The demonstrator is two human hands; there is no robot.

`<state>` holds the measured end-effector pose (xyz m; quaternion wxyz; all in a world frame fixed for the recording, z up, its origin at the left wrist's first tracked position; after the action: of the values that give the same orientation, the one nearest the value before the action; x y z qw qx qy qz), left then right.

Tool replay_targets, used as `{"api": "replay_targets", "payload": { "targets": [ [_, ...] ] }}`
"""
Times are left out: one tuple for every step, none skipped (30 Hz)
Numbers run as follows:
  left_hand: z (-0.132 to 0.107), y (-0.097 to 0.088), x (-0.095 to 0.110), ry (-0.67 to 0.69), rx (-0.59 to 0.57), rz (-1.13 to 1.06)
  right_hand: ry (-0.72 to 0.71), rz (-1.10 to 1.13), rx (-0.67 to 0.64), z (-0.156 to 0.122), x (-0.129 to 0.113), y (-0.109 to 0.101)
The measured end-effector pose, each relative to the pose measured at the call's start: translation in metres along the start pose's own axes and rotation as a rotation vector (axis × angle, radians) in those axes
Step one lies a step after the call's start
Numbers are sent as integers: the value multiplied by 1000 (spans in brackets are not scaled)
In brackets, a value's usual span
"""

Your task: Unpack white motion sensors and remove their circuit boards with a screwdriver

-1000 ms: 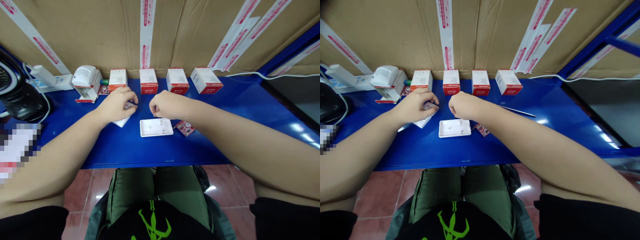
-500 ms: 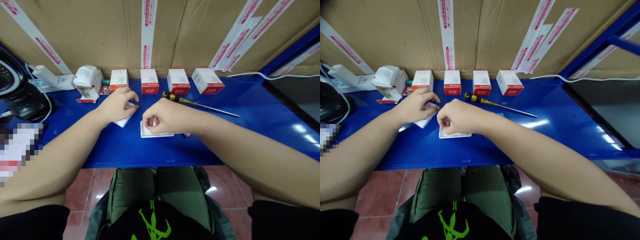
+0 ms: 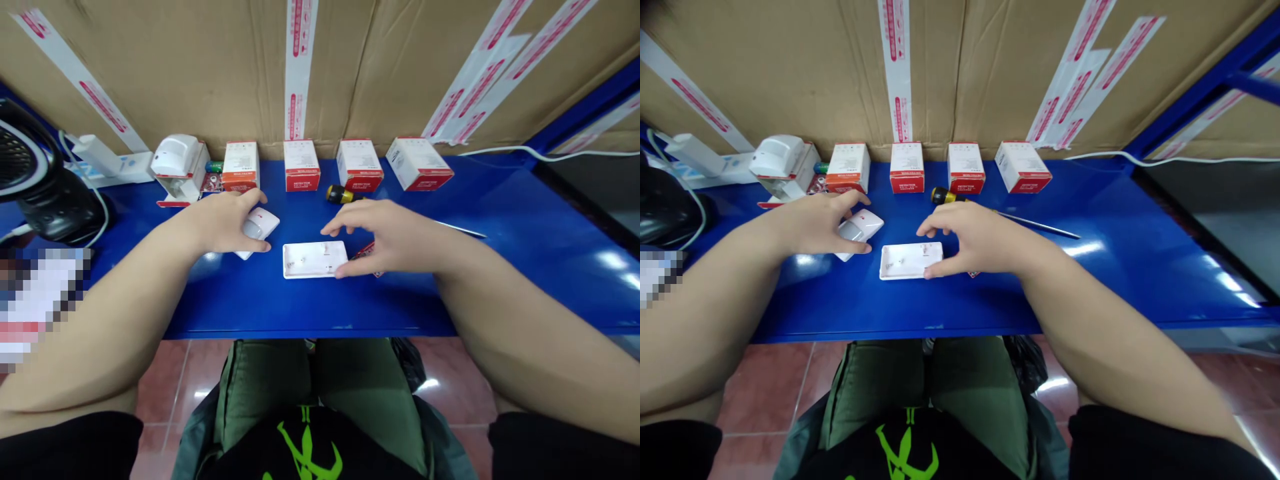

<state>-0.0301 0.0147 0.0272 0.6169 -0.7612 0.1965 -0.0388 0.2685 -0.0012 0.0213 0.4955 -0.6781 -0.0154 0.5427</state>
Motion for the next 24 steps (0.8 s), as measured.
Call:
{"api": "replay_targets", "payload": {
  "targets": [
    [1,2,-1,5,26,-16,10,-30,-16,-1,3,3],
    [3,4,-3,21,71,-40,20,-50,-35,-1,5,8],
    [6,6,-5,47,129,-72,28,-58,-50,-1,7,12],
    [8,9,-7,77,195,-113,35,-57,-63,0,8,15],
    [11,10,-8,105,268,-164,43,-47,-71,1,9,17],
    [12,12,-9,135,338,-224,49,-33,-69,2,10,19],
    [13,12,-9,169,399,-292,55,-22,-56,3,11,19],
    [14,13,-9,209,448,-364,58,-18,-29,4,12,18],
    [14,12,-7,255,483,-432,60,-21,7,5,14,17],
    [13,12,-5,302,503,-489,63,-25,46,5,16,15],
    [11,11,-3,345,509,-531,67,-25,84,6,19,14],
    [10,11,0,382,503,-552,74,-15,117,6,21,13],
    [9,11,4,411,496,-553,83,9,143,7,24,13],
    [9,12,7,438,489,-534,94,46,164,8,26,14],
    [8,12,10,465,486,-502,103,89,182,8,28,14],
    [9,14,14,490,488,-465,108,132,197,9,30,15],
    [9,15,17,512,493,-430,109,171,210,10,31,17],
    [10,17,20,526,500,-403,103,207,222,10,32,18],
    [10,18,22,531,509,-388,93,238,232,11,33,19],
    [11,19,24,531,517,-386,78,264,240,12,33,20],
    [11,20,25,527,526,-393,64,284,244,12,33,21],
    [11,21,26,526,537,-401,52,299,244,13,33,22],
    [10,21,26,526,550,-407,44,307,242,13,34,22],
    [10,20,27,525,565,-410,41,310,241,13,34,22]
  ]
}}
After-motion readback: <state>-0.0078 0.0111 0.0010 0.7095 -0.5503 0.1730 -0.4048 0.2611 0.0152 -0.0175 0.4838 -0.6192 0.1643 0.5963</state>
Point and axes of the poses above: each hand's wrist, its own z-axis towards the middle knuckle, its own y-axis out of the palm, x = y × z, the point moved 2 cm from there along z, towards the middle knuckle, and after that the axes turned 13 degrees about z, right-handed, at the moved point
